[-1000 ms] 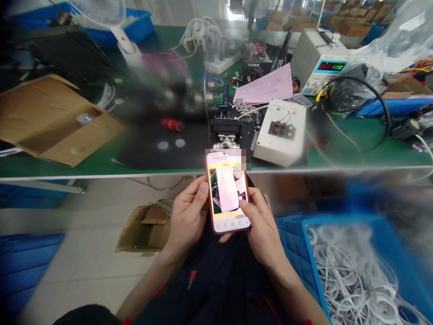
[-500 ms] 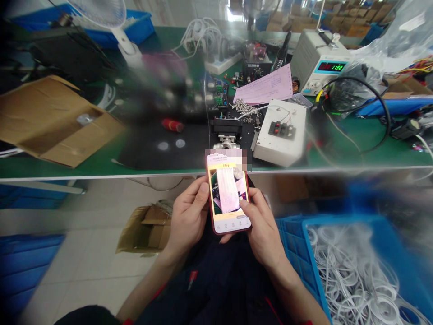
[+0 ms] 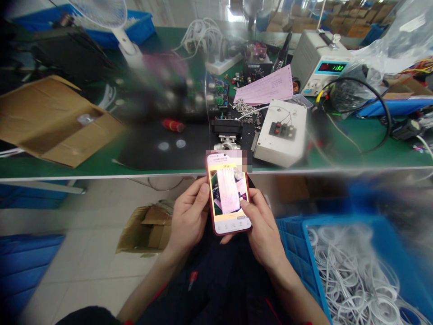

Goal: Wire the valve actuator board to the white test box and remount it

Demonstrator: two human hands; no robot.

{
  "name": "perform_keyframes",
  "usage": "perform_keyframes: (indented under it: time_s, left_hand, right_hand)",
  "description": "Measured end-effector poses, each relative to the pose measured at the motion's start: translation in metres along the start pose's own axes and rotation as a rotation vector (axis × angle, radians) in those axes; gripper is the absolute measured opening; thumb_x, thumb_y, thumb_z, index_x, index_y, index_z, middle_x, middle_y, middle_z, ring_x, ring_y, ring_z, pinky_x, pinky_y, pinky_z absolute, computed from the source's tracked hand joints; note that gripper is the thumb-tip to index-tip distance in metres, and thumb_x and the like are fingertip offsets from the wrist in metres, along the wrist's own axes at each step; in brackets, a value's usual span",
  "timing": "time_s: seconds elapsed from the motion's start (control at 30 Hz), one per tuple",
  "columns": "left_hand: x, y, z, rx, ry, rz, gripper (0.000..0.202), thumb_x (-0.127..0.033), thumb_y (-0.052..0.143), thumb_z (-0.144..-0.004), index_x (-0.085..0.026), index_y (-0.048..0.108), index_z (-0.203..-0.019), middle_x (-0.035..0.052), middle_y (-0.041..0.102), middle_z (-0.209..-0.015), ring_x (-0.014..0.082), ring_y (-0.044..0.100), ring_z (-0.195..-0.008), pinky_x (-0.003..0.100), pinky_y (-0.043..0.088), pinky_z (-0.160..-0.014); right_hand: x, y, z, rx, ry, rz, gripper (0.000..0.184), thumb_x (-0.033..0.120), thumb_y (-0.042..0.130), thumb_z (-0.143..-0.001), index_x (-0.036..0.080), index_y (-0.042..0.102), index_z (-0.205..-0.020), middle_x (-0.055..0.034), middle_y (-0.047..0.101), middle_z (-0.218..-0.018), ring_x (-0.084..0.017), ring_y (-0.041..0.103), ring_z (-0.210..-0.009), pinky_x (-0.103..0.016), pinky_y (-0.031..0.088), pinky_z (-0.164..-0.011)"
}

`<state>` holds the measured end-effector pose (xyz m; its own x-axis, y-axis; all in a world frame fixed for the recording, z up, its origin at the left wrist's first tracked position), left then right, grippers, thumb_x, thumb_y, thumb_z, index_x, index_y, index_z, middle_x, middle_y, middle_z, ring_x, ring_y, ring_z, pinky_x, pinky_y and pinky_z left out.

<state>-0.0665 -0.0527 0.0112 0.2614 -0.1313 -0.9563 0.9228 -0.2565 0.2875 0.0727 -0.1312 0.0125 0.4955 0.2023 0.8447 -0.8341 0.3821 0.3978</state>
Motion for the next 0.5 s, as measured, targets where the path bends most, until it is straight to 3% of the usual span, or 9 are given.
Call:
perform_keyframes:
  time_s: [0.13, 0.3, 0.5]
  left_hand:
    - [-0.0015, 0.0004, 0.0002, -0.009, 0.008, -0.004, 0.043, -0.052, 0.067, -0.105, -0.026, 0.07, -0.14, 0.0073, 0.078, -0.122, 0.0233, 0.073, -0.085, 0.033, 0.058, -0.076]
    - [-0.0028, 0.0015, -0.0001, -0.02, 0.023, 0.002, 0.04, -0.049, 0.066, -0.106, -0.023, 0.072, -0.137, 0.0095, 0.076, -0.128, 0.028, 0.074, -0.104, 0.037, 0.06, -0.089]
    - [-0.0025, 0.0018, 0.0, -0.007, 0.021, 0.016, 0.037, -0.047, 0.066, -0.107, -0.024, 0.073, -0.136, 0.0092, 0.075, -0.132, 0.0291, 0.073, -0.113, 0.039, 0.058, -0.099]
  right_hand:
    - [-0.0004, 0.0, 0.0012, 0.015, -0.018, 0.034, 0.028, 0.047, 0.072, -0.098, 0.024, 0.064, -0.112, -0.0014, 0.071, -0.093, -0.022, 0.074, -0.068, -0.034, 0.066, -0.045]
    - [0.0027, 0.0056, 0.0031, 0.062, -0.05, 0.091, 0.036, 0.038, 0.08, -0.094, 0.026, 0.058, -0.12, -0.0006, 0.073, -0.098, -0.02, 0.075, -0.072, -0.032, 0.068, -0.048]
    - [0.0049, 0.0073, 0.0033, 0.072, -0.058, 0.111, 0.036, 0.036, 0.081, -0.095, 0.025, 0.057, -0.119, -0.0002, 0.073, -0.098, -0.02, 0.075, -0.072, -0.033, 0.069, -0.048]
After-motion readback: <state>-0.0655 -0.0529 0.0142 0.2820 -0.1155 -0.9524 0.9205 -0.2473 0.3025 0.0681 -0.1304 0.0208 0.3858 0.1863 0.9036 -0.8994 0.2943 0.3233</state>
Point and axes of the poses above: each hand's wrist, its own z-axis away from the middle knuckle, its own y-axis out of the palm, x = y × z, the point moved 8 cm from there along -z, towards the middle knuckle
